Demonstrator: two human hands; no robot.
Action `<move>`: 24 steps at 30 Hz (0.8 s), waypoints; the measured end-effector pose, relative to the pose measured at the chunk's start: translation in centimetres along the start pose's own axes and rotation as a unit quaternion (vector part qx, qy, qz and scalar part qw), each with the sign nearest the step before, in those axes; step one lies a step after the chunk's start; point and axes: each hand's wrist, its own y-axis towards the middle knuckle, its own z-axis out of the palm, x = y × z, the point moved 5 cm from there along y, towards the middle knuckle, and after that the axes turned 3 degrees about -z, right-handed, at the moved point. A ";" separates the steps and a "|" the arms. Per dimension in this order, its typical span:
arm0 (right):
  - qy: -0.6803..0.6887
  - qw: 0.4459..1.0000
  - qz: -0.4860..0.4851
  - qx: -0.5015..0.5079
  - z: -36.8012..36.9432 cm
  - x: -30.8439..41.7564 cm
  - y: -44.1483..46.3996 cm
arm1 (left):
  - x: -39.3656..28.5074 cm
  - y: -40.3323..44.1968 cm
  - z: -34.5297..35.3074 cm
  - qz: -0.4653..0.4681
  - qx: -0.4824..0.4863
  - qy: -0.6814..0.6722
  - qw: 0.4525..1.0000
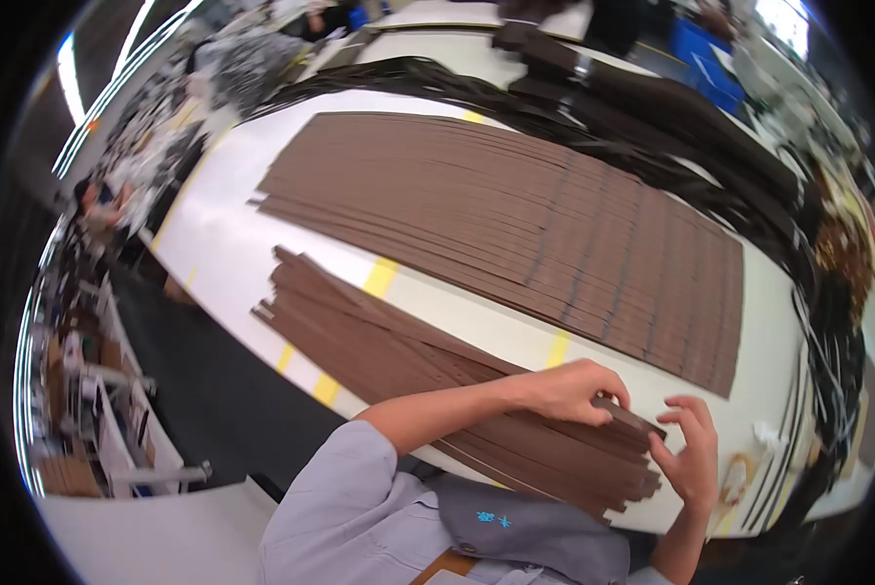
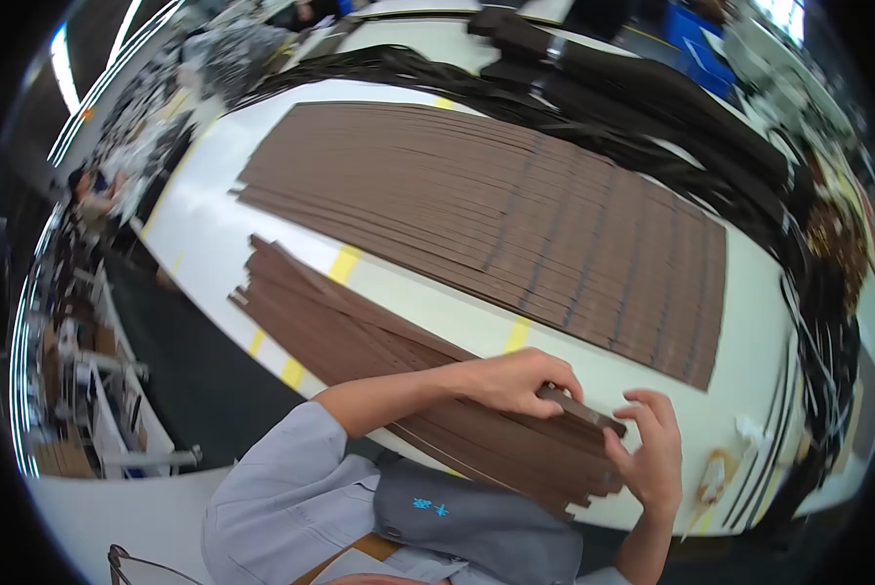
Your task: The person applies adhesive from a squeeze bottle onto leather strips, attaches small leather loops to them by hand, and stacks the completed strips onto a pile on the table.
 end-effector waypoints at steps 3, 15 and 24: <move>-0.001 1.000 -0.003 0.002 0.4 0.0 -0.1 | 0.4 -0.3 -0.3 0.010 -0.019 0.000 1.000; -0.024 0.999 -0.001 0.033 -0.4 0.5 1.6 | 0.9 -9.0 -9.0 -0.036 -0.059 0.119 0.990; -0.003 0.999 -0.039 0.036 7.4 0.8 9.5 | -0.2 -32.3 -28.8 -0.253 -0.354 0.199 0.878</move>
